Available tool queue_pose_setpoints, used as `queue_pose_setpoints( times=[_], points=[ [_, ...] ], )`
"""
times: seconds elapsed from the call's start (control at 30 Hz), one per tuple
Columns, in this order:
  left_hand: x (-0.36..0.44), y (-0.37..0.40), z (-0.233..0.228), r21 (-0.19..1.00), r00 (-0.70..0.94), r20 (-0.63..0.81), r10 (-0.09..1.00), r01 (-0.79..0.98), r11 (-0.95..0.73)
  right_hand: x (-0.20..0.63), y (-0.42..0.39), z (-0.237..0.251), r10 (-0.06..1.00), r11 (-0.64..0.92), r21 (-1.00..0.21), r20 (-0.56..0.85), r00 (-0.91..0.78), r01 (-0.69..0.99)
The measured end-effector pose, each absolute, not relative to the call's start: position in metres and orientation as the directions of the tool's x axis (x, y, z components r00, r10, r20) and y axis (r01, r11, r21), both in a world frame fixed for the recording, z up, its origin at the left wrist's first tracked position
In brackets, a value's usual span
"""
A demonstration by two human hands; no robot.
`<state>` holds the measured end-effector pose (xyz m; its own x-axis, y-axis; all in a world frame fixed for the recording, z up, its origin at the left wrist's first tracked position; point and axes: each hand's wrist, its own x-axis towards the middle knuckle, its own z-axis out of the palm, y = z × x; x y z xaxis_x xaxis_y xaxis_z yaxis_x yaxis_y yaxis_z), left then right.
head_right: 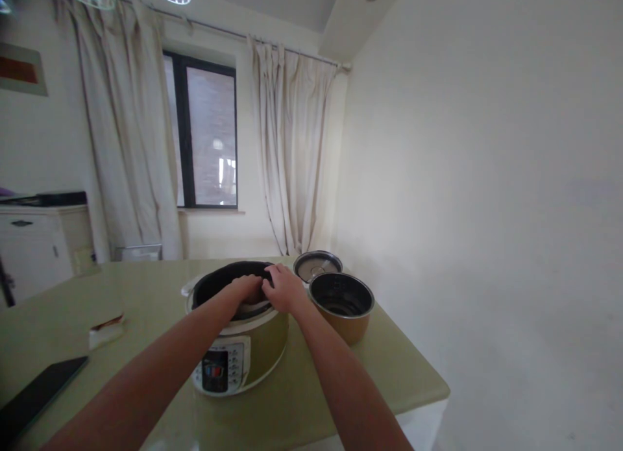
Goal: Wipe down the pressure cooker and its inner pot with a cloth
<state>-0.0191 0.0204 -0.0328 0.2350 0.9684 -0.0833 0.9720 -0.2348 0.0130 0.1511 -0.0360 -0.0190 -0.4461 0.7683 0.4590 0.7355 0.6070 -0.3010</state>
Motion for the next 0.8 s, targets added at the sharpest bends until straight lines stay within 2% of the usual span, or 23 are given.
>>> queue_pose_setpoints(
  times=[0.1,0.2,0.4,0.57,0.6,0.67,0.73,0.8],
  points=[
    [-0.038,0.014,-0.027,-0.040,0.081,-0.076,0.994,0.996,-0.084,0.152,-0.036,-0.018,0.768,0.609,-0.300,0.452,-0.453,0.734],
    [-0.056,0.009,-0.022,-0.069,0.022,-0.090,0.996,0.997,-0.029,0.152,-0.036,-0.017,0.775,0.605,-0.305,0.439,-0.455,0.736],
    [-0.065,0.003,-0.021,-0.061,0.080,-0.181,0.980,0.994,-0.092,0.151,-0.038,-0.015,0.786,0.591,-0.311,0.430,-0.444,0.744],
    [-0.076,-0.007,-0.004,0.063,0.182,-0.314,0.932,0.983,-0.171,0.151,-0.036,-0.017,0.768,0.612,-0.293,0.444,-0.462,0.734],
    [-0.079,-0.010,0.002,0.110,0.210,-0.291,0.933,0.977,-0.185,0.151,-0.035,-0.017,0.761,0.619,-0.284,0.446,-0.470,0.733],
    [-0.087,-0.019,0.012,0.183,0.230,-0.147,0.962,0.962,-0.202,0.151,-0.032,-0.019,0.747,0.633,-0.253,0.445,-0.494,0.731],
    [-0.095,-0.029,0.017,0.173,0.165,0.081,0.983,0.969,-0.177,0.151,-0.030,-0.020,0.728,0.654,-0.210,0.435,-0.529,0.727],
    [-0.103,-0.035,0.014,0.113,0.043,0.302,0.952,0.990,-0.081,0.151,-0.028,-0.020,0.716,0.670,-0.172,0.408,-0.567,0.722]
  ],
)
